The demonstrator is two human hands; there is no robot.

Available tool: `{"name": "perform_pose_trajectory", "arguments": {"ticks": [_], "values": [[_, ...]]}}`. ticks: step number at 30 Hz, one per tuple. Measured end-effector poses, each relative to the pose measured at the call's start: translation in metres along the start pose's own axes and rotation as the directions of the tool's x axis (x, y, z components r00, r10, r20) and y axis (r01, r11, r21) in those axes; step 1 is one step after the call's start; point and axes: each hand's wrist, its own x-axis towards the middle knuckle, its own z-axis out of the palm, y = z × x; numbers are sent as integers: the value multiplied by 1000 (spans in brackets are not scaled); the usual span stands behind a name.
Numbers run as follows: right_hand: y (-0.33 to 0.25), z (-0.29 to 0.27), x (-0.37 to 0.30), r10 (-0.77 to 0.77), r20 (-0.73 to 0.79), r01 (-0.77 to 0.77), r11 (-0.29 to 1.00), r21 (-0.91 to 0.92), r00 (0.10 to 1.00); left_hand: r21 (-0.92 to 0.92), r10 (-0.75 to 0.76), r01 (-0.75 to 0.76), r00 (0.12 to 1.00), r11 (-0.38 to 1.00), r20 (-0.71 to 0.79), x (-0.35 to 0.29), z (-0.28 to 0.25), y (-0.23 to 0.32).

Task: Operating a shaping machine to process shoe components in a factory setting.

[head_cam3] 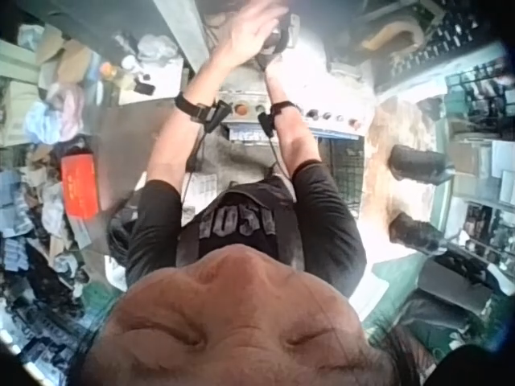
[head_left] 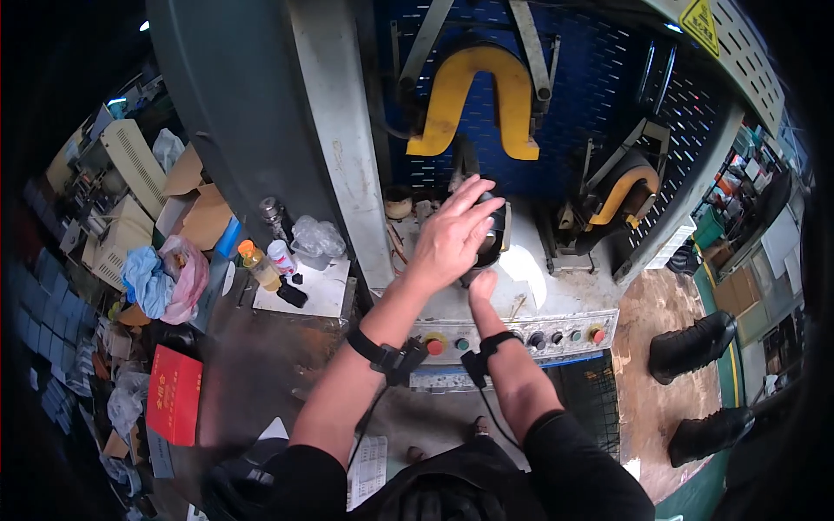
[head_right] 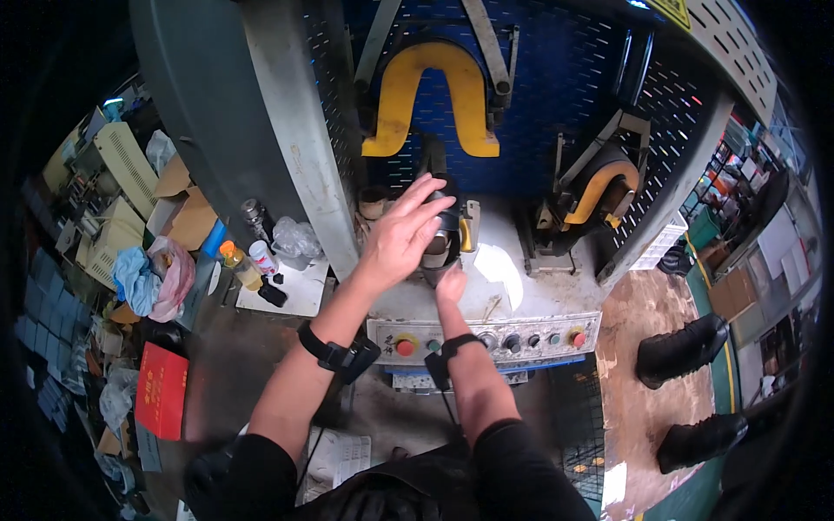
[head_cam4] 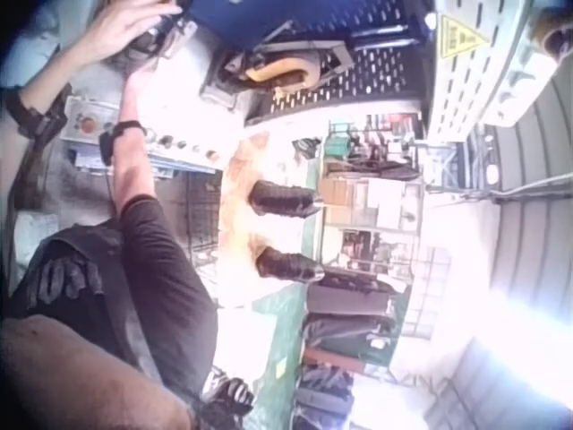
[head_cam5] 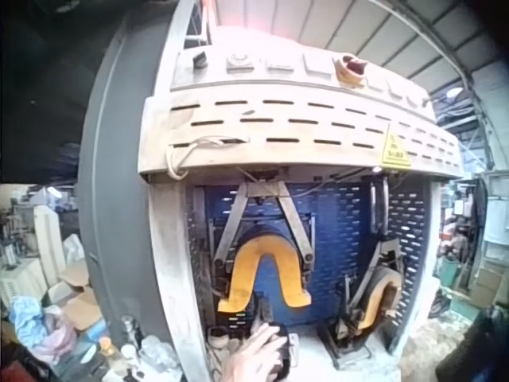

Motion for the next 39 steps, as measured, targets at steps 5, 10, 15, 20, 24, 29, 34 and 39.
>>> {"name": "perform_pose_trajectory", "arguments": {"ticks": [5,10,15,20,24,29,34,39], "values": [[-8,12,9,-142,-189,150,988,31,972,-139,-232,230,973,963,-1,-61,1,20],[-35,31,88,-162,-157,149,985,-93,974,-229,-479,471,877,852,23,-160,16,2],[14,6,21,-203,-24,196,964,-182,979,-235,-596,603,796,762,107,-216,9,-6],[-24,62,72,-264,40,265,930,-255,964,-232,-626,640,767,732,141,-224,5,-3],[-29,71,86,-307,89,319,897,-304,947,-252,-722,745,664,618,193,-234,4,3],[-28,84,86,-338,153,371,861,-348,929,-259,-703,710,698,655,137,-261,6,-3],[-29,95,82,-359,213,416,823,-386,909,-288,-805,807,572,516,159,-248,12,7],[-9,67,94,-332,229,402,792,-458,915,-261,-809,809,572,527,140,-202,42,35]]}}
